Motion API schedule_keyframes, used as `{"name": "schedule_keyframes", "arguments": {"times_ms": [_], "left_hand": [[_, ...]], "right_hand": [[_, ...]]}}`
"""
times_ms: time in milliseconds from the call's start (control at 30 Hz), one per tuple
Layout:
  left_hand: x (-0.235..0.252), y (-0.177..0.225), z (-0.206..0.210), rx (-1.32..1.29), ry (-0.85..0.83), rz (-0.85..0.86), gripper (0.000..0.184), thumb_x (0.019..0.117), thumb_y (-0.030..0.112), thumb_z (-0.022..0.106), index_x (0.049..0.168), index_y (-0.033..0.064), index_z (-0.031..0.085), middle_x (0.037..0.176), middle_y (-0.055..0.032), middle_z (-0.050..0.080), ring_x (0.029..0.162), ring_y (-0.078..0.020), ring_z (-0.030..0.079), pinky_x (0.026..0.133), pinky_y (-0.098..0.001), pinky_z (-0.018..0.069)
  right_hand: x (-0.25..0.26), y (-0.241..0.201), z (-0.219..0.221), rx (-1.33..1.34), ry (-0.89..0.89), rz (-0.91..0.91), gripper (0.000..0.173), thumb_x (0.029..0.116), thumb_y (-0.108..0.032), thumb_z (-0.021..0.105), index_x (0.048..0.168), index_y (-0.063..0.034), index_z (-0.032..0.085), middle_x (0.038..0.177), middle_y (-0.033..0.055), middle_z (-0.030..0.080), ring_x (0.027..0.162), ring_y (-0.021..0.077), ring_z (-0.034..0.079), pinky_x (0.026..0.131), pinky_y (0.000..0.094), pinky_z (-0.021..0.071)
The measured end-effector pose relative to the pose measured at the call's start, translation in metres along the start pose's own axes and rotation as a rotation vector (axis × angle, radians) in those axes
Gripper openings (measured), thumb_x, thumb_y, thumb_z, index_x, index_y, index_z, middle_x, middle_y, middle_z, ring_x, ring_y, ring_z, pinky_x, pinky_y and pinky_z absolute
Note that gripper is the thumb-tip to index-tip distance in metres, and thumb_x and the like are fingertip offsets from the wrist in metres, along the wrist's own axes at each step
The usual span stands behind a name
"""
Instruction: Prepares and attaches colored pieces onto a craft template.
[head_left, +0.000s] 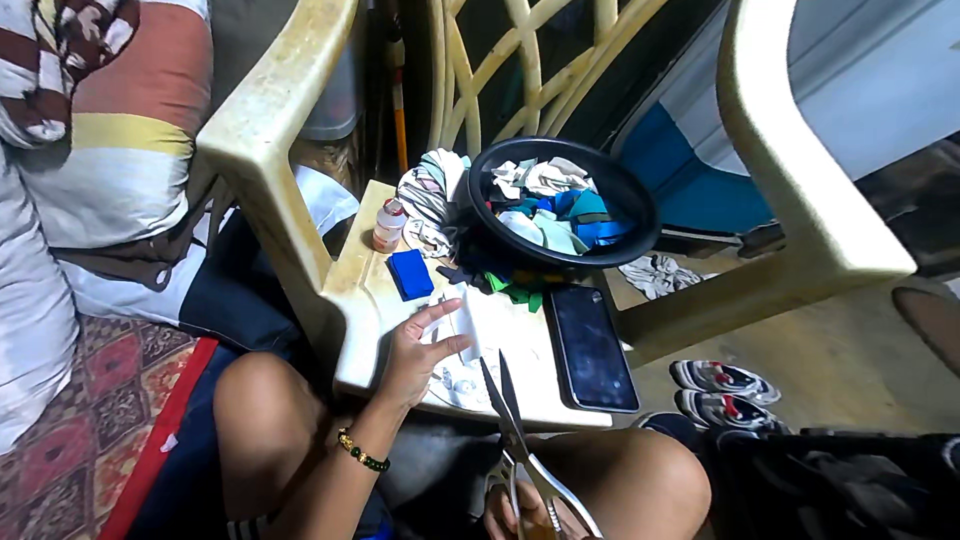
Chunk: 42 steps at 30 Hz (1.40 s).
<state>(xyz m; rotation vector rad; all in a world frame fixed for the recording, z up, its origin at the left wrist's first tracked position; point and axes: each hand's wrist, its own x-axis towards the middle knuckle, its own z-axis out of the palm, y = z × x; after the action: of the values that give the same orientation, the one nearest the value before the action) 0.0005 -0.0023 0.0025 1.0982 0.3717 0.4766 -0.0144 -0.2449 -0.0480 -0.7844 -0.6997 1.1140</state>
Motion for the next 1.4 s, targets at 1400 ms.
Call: {"name": "schedule_keyframes", "arguments": {"times_ms": [1400], "left_hand": [[-0.002, -0.004, -0.003, 0.082, -0.066, 0.103, 0.046, 0.0719, -0.011, 0.078, 0.116, -0.0034, 0.072, 0.121, -0.0036, 0.071, 0.112, -0.0028, 0.064, 0.098, -0.0212, 0.0525]], "right_hand": [[0.048, 0.004, -0.001, 0.006, 0.078, -0.051, 0.074, 0.0799, -0.088, 0.045, 0.1, -0.019, 0.064, 0.084, -0.0073, 0.064, 0.071, 0.0026, 0.064, 0.06, 0.0184, 0.0524]]}}
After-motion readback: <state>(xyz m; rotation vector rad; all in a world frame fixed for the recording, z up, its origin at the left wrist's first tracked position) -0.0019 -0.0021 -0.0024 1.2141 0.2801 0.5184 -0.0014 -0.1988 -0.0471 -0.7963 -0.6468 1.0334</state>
